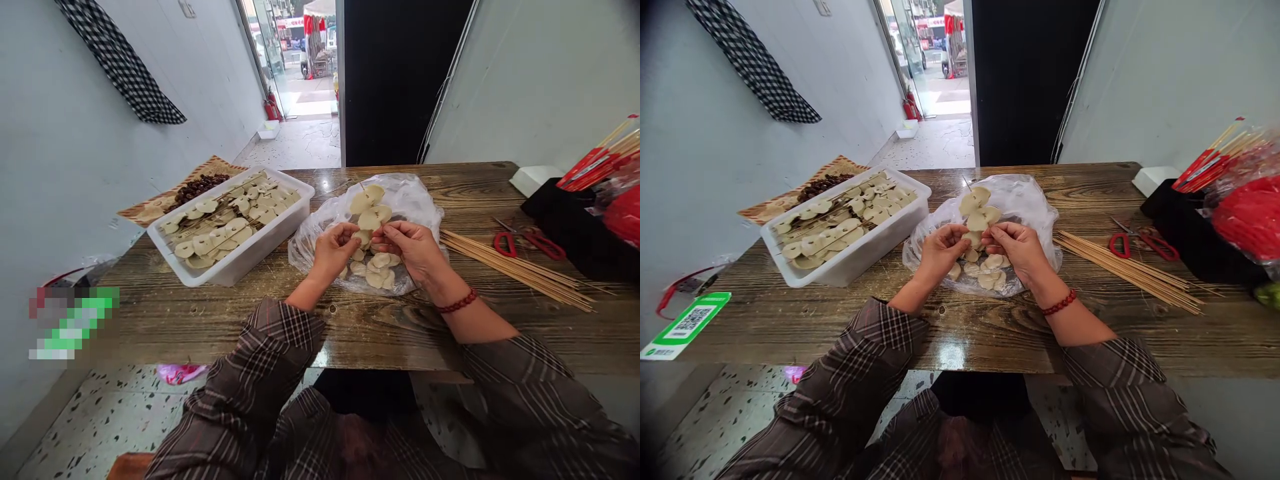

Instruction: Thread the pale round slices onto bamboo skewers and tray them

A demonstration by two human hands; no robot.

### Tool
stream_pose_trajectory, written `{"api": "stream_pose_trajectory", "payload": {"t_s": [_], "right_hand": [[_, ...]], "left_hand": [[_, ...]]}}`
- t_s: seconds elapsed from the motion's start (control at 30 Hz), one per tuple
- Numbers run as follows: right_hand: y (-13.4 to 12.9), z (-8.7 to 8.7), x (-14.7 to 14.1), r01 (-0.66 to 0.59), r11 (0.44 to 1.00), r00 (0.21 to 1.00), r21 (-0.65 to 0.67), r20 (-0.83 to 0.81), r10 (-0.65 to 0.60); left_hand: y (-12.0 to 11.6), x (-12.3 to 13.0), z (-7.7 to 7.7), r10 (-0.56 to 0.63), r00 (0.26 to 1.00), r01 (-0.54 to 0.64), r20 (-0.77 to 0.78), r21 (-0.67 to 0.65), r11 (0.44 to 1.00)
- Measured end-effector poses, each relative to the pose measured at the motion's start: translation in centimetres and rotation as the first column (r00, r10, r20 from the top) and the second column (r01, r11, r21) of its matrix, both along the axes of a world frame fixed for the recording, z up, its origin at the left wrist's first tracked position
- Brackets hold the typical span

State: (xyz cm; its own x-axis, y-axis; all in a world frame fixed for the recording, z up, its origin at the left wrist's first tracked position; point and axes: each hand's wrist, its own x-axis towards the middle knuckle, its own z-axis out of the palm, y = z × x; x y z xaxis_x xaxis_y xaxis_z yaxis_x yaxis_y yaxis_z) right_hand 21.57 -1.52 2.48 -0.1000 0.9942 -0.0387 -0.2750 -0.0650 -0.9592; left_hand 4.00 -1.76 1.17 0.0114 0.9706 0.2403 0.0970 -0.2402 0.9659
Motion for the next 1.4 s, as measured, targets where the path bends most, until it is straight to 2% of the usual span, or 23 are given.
{"api": "stream_pose_trajectory", "payload": {"t_s": [0.1, 0.23, 0.37, 0.5, 0.67, 0.77, 0.9, 1.07, 1.4], "right_hand": [[0.1, -0.1, 0.1, 0.036, 0.999, 0.999, -0.005, 0.002, -0.036], [0.3, -0.3, 0.1, -0.015, 0.999, 1.000, -0.036, -0.017, 0.015], [0.3, -0.4, 0.1, 0.009, 1.000, 0.999, 0.022, -0.045, -0.008], [0.2, -0.4, 0.0, -0.018, 0.997, 1.000, 0.075, 0.019, 0.017], [0.0, -0.2, -0.1, -0.046, 0.993, 0.996, 0.107, 0.075, 0.038], [0.0, -0.3, -0.1, -0.041, 0.993, 0.996, 0.112, 0.079, 0.032], [0.4, -0.6, 0.1, 0.009, 0.995, 0.998, 0.104, 0.068, -0.017], [0.8, -1.1, 0.2, 0.022, 0.995, 0.990, 0.096, 0.137, -0.036], [0.5, -0.8, 0.1, -0.024, 0.997, 0.994, 0.079, 0.107, 0.015]], "left_hand": [[0.0, 0.1, -0.1, 0.012, 1.000, -0.012, -0.003, 0.005, 1.000], [0.1, 0.1, -0.1, 0.018, 1.000, -0.018, -0.002, 0.048, 0.999], [0.0, 0.2, 0.1, 0.011, 1.000, -0.011, 0.002, 0.032, 0.999], [0.0, 0.3, -0.1, -0.012, 1.000, 0.012, 0.011, 0.002, 1.000], [0.5, 0.2, -1.3, -0.012, 0.997, 0.010, -0.071, -0.026, 1.000], [0.6, 0.2, -1.5, 0.002, 0.987, -0.008, -0.160, -0.036, 0.999], [0.4, 0.1, -0.8, 0.080, 0.961, -0.074, -0.264, 0.032, 0.997], [0.0, 0.3, 0.0, 0.108, 0.944, -0.080, -0.310, 0.103, 0.991], [0.1, 0.1, -0.5, 0.104, 0.946, -0.065, -0.306, 0.135, 0.989]]}}
